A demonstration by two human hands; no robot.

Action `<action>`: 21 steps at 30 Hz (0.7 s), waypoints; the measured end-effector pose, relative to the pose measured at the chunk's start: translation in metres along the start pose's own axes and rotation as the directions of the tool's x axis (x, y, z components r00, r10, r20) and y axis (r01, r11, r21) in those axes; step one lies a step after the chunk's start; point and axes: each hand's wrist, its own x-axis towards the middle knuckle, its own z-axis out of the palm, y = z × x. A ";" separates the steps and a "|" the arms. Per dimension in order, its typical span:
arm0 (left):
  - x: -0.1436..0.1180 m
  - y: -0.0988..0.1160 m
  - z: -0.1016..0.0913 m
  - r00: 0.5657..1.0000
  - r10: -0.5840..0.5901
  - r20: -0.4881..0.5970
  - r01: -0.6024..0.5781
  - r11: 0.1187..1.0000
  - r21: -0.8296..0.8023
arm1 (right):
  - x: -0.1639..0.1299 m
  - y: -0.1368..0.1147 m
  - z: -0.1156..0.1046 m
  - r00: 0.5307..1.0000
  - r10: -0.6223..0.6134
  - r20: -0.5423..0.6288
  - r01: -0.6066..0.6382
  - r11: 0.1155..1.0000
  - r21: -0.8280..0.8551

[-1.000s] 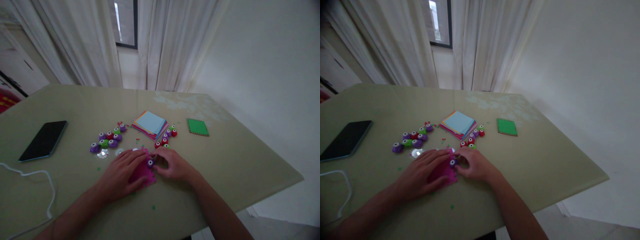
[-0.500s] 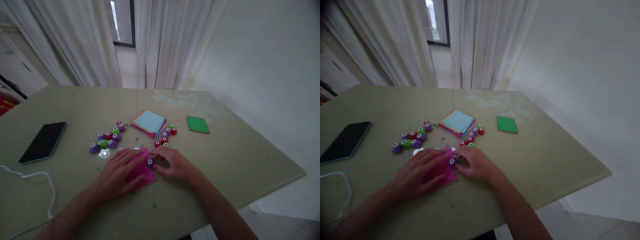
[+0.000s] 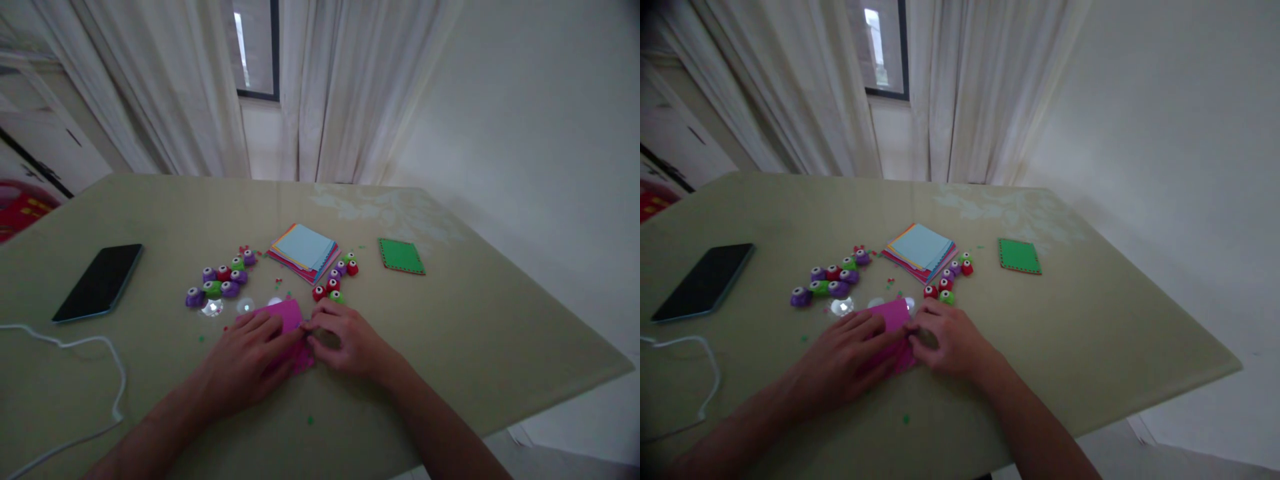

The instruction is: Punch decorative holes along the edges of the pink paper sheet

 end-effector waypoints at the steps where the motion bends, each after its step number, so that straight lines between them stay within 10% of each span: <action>1: 0.000 0.000 0.000 1.000 -0.013 -0.001 0.013 1.000 -0.015 | 0.000 -0.001 0.002 1.000 0.005 -0.004 -0.006 0.999 -0.032; 16: -0.002 -0.005 0.008 0.988 0.060 -0.145 -0.058 0.998 0.014 | 0.004 0.002 0.007 1.000 0.014 0.010 -0.013 0.999 -0.052; 21: -0.002 -0.019 0.003 0.981 -0.091 -0.173 0.086 0.996 -0.032 | 0.006 0.007 0.005 1.000 -0.013 -0.001 0.013 0.995 -0.098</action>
